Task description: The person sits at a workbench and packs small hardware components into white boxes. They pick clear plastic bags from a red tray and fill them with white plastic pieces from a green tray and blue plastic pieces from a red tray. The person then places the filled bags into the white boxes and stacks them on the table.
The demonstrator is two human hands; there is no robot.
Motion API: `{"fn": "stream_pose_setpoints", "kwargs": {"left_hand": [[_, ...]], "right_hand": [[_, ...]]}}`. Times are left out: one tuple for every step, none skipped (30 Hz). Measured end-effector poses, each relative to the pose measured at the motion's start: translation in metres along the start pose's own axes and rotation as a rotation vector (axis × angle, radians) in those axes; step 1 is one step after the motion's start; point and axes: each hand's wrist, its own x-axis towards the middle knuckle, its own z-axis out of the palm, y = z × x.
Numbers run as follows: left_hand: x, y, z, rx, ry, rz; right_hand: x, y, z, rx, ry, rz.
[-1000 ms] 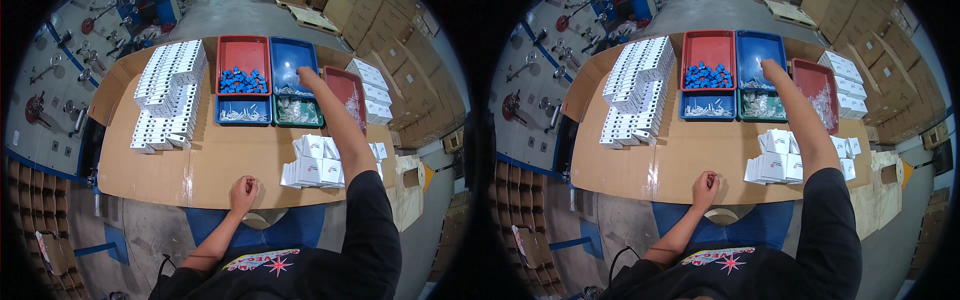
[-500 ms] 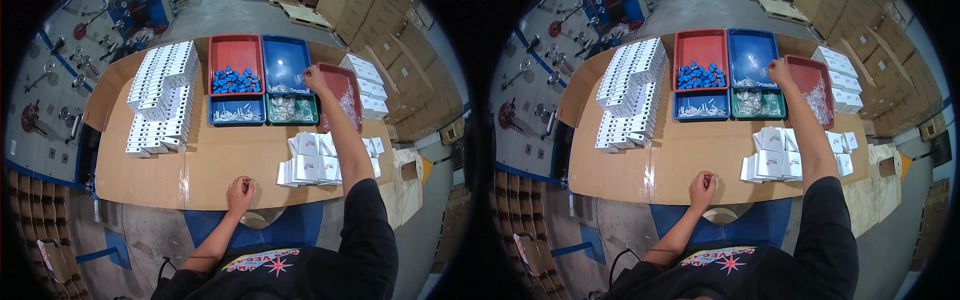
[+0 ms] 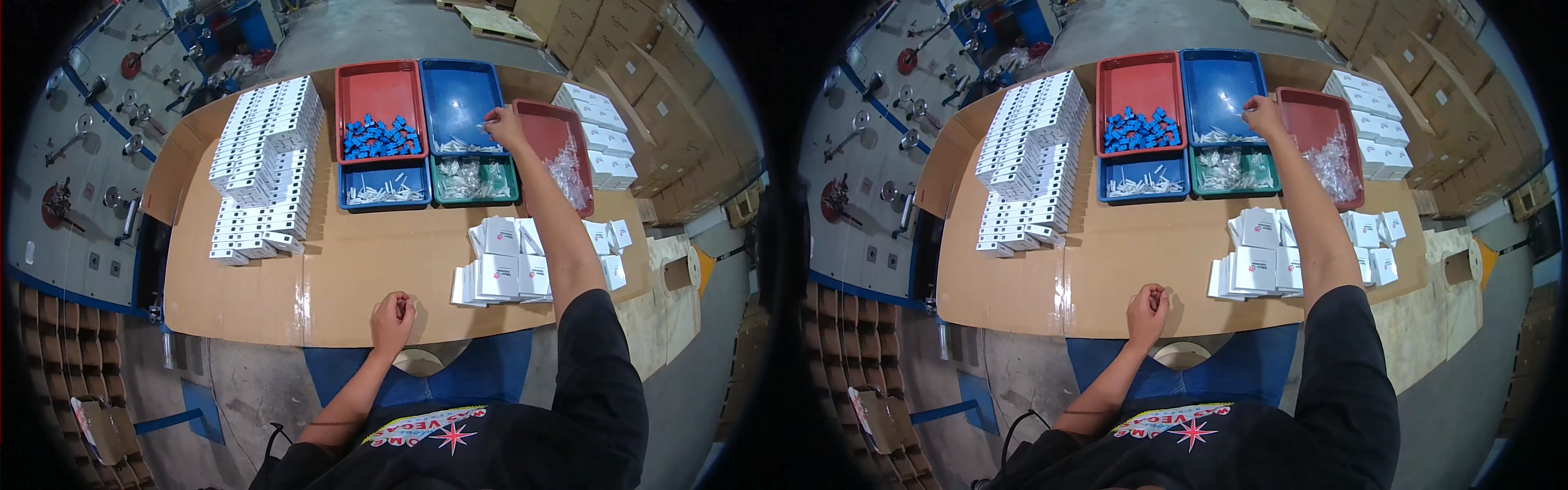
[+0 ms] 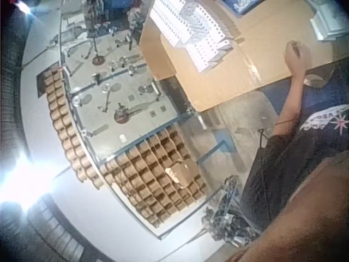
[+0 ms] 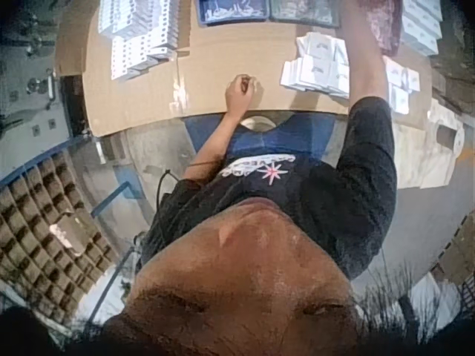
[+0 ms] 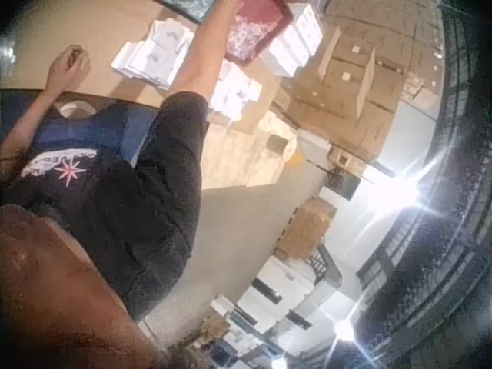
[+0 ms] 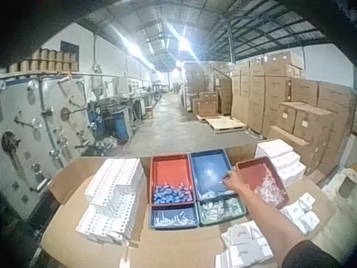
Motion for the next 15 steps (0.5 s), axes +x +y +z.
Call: {"fn": "stream_pose_setpoints", "kwargs": {"left_hand": [[0.0, -0.002, 0.001, 0.003, 0.01, 0.009], [0.001, -0.002, 0.002, 0.001, 0.013, 0.022], [0.001, -0.002, 0.002, 0.002, 0.013, 0.025], [0.0, -0.002, 0.002, 0.002, 0.013, 0.029], [0.0, -0.001, 0.002, 0.001, 0.012, 0.032], [0.001, 0.0, 0.002, 0.009, 0.005, 0.027], [0.001, 0.001, 0.001, 0.017, -0.003, 0.022], [0.001, 0.001, 0.0, 0.027, -0.005, 0.011], [0.0, 0.0, 0.001, 0.033, -0.008, 0.009], [0.0, -0.001, 0.001, 0.038, -0.013, 0.008], [0.0, -0.001, 0.003, 0.037, -0.024, 0.008], [-0.001, -0.001, 0.004, 0.035, -0.019, 0.008], [0.0, 0.0, 0.005, 0.032, -0.018, 0.01], [0.001, 0.001, 0.006, 0.029, -0.021, 0.017], [0.001, -0.001, 0.01, 0.012, -0.006, 0.008]], "right_hand": [[-0.001, -0.002, 0.002, -0.078, 0.034, -0.059], [-0.003, -0.001, 0.001, -0.161, 0.075, -0.113], [0.001, 0.005, 0.003, -0.185, 0.077, -0.141], [0.005, 0.013, 0.006, -0.209, 0.08, -0.168], [0.006, 0.018, 0.008, -0.235, 0.084, -0.194], [0.006, 0.024, 0.01, -0.244, 0.101, -0.196], [0.006, 0.03, 0.011, -0.254, 0.119, -0.196], [0.004, 0.028, 0.013, -0.259, 0.13, -0.201], [0.001, 0.028, 0.013, -0.226, 0.126, -0.188], [-0.003, 0.029, 0.01, -0.194, 0.124, -0.173], [-0.008, 0.032, 0.004, -0.169, 0.125, -0.153], [-0.01, 0.033, -0.001, -0.18, 0.172, -0.152], [-0.012, 0.035, -0.005, -0.192, 0.221, -0.149], [-0.017, 0.038, -0.015, -0.199, 0.258, -0.126], [-0.021, 0.039, -0.023, -0.207, 0.292, -0.106]]}}
